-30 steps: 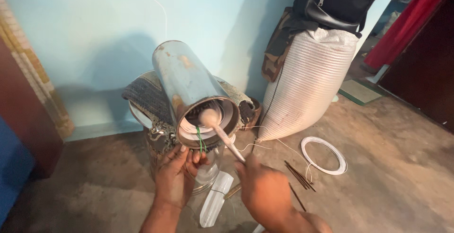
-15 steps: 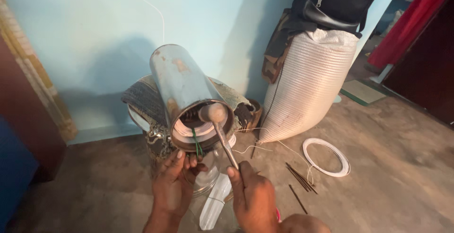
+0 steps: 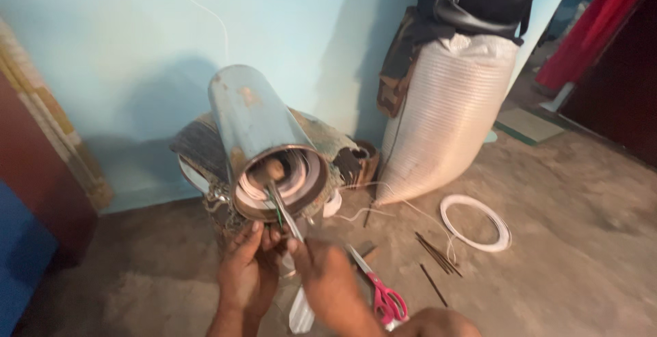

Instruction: The person sits on the floor and secures wires to a cylindrical metal heater assembly, threading a green wire through the coil element inside the cylinder and twisting it in place. They use scissors to cut wire, tap parts with a small hammer, and pull a white wire through the cylinder opening.

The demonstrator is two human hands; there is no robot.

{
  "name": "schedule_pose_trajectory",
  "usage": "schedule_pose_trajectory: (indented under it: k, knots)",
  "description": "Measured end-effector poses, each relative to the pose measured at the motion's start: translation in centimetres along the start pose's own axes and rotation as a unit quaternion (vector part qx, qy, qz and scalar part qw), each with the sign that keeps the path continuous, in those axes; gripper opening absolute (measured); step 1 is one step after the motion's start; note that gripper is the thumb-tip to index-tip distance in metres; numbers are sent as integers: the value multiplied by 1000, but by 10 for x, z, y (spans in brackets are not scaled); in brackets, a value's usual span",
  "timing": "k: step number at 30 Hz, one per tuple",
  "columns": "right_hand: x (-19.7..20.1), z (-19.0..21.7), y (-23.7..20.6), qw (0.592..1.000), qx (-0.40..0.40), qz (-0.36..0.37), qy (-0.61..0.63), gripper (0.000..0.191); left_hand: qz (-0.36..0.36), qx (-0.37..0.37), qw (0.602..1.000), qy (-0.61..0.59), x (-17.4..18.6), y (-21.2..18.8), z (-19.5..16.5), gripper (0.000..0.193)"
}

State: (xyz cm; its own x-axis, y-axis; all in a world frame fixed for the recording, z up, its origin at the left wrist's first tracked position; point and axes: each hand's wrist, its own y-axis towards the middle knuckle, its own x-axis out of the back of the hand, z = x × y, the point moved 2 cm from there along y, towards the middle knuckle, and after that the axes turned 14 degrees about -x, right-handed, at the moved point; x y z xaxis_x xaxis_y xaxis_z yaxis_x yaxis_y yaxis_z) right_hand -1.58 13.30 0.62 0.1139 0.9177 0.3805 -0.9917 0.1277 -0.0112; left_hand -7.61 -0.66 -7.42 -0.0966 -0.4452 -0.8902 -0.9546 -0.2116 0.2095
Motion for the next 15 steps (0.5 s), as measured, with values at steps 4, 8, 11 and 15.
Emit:
schedule_pose_trajectory:
  k: [4, 8, 11, 15]
  knots:
    - [-5, 3, -8, 996, 89, 4, 5, 40, 62, -16, 997, -37, 3, 1, 6, 20]
    - [-6, 0, 0, 998, -38, -19, 37, 40, 25, -35, 999, -8, 2, 1, 5, 17]
    - [0, 0, -2, 999, -32, 32, -7, 40, -29, -10, 1000, 4, -3, -3, 3, 15]
    - [16, 3, -17, 976, 78, -101, -176, 37, 8, -21, 999, 28, -13, -11, -5, 19]
